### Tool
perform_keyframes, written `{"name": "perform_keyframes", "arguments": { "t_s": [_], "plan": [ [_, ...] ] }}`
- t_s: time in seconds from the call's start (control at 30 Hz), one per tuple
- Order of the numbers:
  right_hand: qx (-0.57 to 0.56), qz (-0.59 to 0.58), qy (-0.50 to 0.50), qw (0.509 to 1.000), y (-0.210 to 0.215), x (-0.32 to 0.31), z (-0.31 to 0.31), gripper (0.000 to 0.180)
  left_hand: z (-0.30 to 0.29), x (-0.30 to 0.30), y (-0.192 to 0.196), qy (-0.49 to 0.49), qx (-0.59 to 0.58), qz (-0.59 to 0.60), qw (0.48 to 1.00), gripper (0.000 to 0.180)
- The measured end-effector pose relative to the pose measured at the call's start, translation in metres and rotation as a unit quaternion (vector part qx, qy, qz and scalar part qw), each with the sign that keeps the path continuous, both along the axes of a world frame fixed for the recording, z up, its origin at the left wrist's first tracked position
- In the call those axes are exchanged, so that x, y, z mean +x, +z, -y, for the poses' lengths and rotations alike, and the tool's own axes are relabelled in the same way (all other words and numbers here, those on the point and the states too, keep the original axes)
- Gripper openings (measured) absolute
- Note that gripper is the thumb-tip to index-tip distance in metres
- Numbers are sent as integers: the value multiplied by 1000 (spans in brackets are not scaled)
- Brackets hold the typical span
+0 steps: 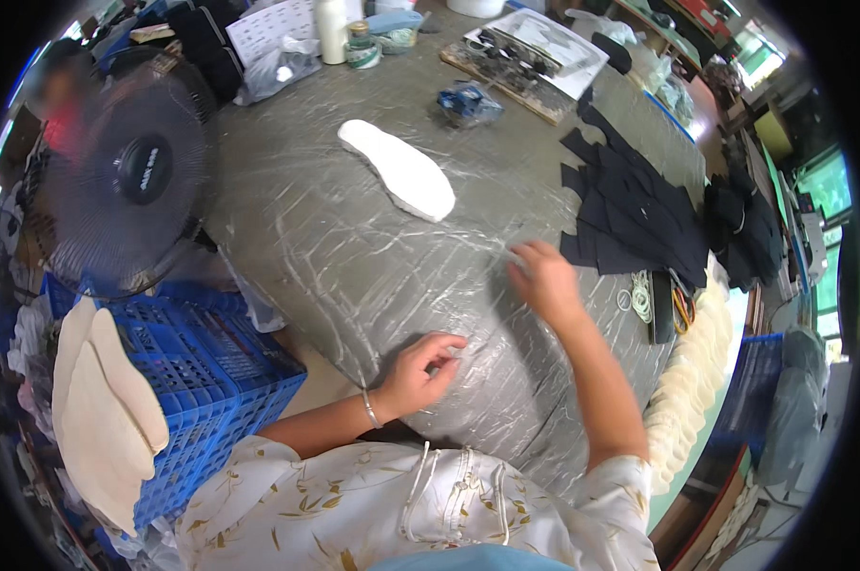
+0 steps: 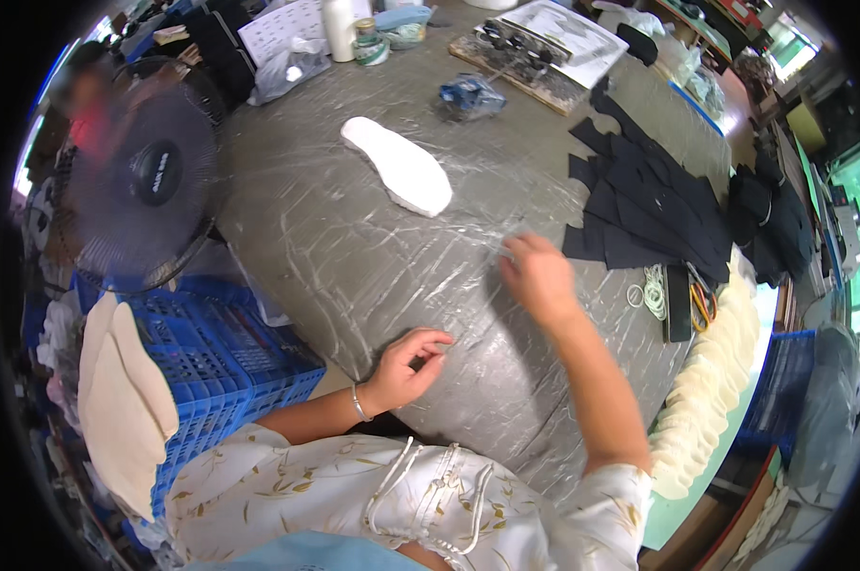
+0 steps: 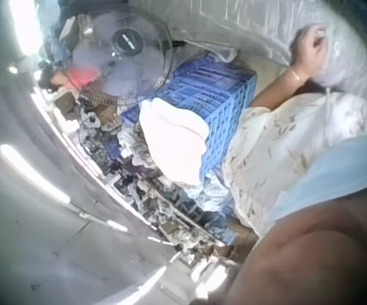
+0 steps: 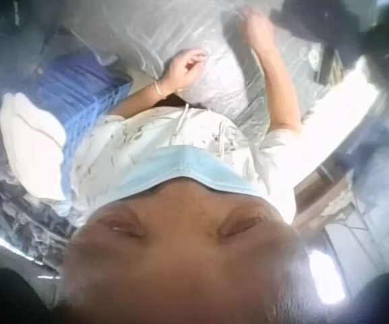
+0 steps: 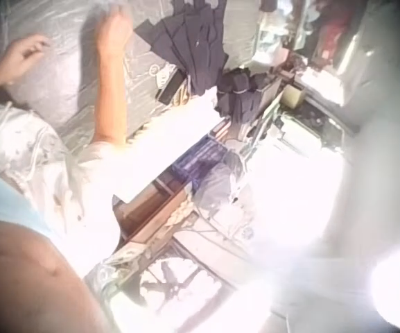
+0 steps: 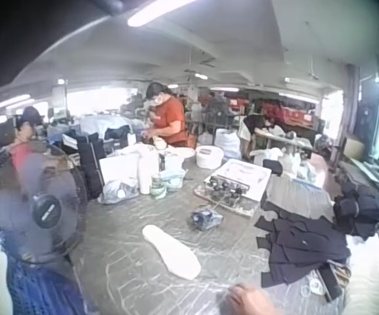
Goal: The recorder picks up individual white shoe soles, inspects them, and stacks them together in a neat pile.
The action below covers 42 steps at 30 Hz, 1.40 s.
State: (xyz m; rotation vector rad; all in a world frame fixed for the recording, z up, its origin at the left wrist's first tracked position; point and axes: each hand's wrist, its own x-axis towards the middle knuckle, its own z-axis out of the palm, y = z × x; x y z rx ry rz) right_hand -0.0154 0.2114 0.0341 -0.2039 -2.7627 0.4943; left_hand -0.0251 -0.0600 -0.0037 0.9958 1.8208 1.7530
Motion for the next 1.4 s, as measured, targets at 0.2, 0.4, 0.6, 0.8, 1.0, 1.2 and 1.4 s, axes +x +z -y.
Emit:
{"name": "perform_keyframes", "arguments": {
  "t_s": [0.2, 0.4, 0.6, 0.8, 1.0, 1.2, 1.4],
  "plan": [
    [182, 32, -17, 983, -55, -123, 66, 7, 77, -6, -3, 74, -42, 12, 996, 29],
    [186, -10, 8, 983, -54, -101, 68, 3, 128, 4, -16, 121, -54, 33, 991, 28],
    [143, -33, 39, 988, -20, 64, 77, 12, 123, 10, -22, 103, -31, 0, 994, 25],
    [136, 21, -48, 989, -6, 270, 84, 29, 101, 30, -18, 21, -25, -12, 999, 26],
    [87, 61, -164, 981, 0, 357, 100, 35, 90, 49, -18, -22, -45, -42, 998, 35],
    [-118, -56, -314, 940, 7, 370, 108, 20, 128, 58, -8, 144, -118, -118, 975, 15],
    [-176, -58, -110, 977, 20, 277, 159, 18, 223, 71, -14, 177, -388, -279, 860, 64]
  ]
}}
